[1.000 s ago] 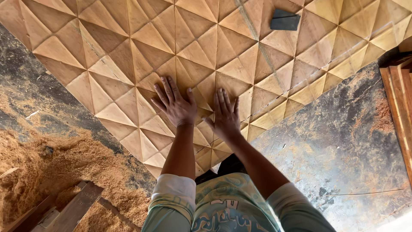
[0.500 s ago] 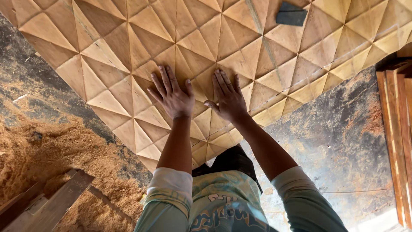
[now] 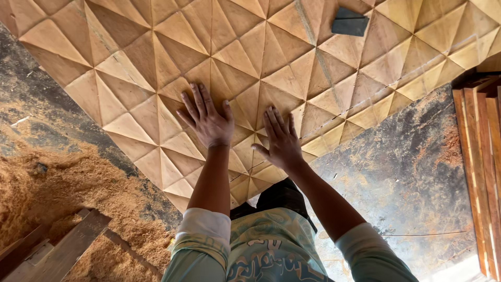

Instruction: The person smooths the surface of a large wooden panel featuring a geometric triangular pattern using a sanding block. The person moves the block back and forth across the wood, applying pressure to even out the surface texture.

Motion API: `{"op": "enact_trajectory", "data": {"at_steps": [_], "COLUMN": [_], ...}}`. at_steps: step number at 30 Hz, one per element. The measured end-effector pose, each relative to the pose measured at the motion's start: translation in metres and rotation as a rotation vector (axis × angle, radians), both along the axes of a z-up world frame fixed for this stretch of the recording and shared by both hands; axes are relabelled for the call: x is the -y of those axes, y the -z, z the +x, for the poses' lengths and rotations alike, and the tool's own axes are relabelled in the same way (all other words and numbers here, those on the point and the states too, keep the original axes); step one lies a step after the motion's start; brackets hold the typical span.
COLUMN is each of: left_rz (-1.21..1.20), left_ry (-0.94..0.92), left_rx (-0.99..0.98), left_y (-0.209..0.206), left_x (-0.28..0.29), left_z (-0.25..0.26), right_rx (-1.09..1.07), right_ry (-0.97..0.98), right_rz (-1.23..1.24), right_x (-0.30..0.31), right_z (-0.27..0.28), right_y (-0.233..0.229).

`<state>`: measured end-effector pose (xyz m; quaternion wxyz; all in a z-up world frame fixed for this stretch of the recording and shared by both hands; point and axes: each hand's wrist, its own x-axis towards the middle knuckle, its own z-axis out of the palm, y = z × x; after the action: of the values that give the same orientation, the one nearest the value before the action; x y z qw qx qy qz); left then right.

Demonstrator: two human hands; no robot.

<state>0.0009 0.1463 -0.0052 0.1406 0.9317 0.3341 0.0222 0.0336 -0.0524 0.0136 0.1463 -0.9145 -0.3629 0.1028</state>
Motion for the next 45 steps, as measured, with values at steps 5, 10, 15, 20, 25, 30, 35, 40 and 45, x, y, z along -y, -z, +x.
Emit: {"op": "enact_trajectory", "data": {"at_steps": [5, 10, 15, 20, 25, 30, 35, 40, 45], "left_rz": [0.009, 0.021, 0.03, 0.008, 0.019, 0.004, 0.009, -0.017, 0.014], "left_ry": [0.006, 0.003, 0.006, 0.002, 0.001, 0.005, 0.01, 0.005, 0.002], "left_rx": [0.002, 0.021, 0.023, 0.021, 0.023, -0.002, 0.0, -0.007, -0.001], "left_y": [-0.001, 0.0, 0.001, -0.001, 0.0, -0.003, -0.005, -0.004, -0.003], "left_x": [0.004, 0.002, 0.004, 0.001, 0.003, 0.002, 0.003, 0.002, 0.001], "left_z": [0.001, 0.002, -0.003, -0.001, -0.002, 0.0, -0.003, -0.004, 0.001], "right_rx": [0.026, -0.01, 0.03, -0.012, 0.02, -0.034, -0.006, -0.019, 0.021], "right_ry": [-0.003, -0.027, -0.031, -0.036, -0.042, -0.04, -0.055, -0.099, -0.127], "right_rz": [0.038, 0.027, -0.019, -0.014, 0.043, 0.077, 0.008, 0.061, 0.043], "right_x": [0.001, 0.006, 0.008, 0.003, 0.001, -0.002, 0.003, 0.007, 0.007], "right_z": [0.004, 0.01, 0.009, 0.013, 0.012, 0.011, 0.007, 0.011, 0.016], "right_y": [-0.003, 0.004, 0.006, -0.011, -0.009, 0.003, 0.006, 0.003, 0.0]}}
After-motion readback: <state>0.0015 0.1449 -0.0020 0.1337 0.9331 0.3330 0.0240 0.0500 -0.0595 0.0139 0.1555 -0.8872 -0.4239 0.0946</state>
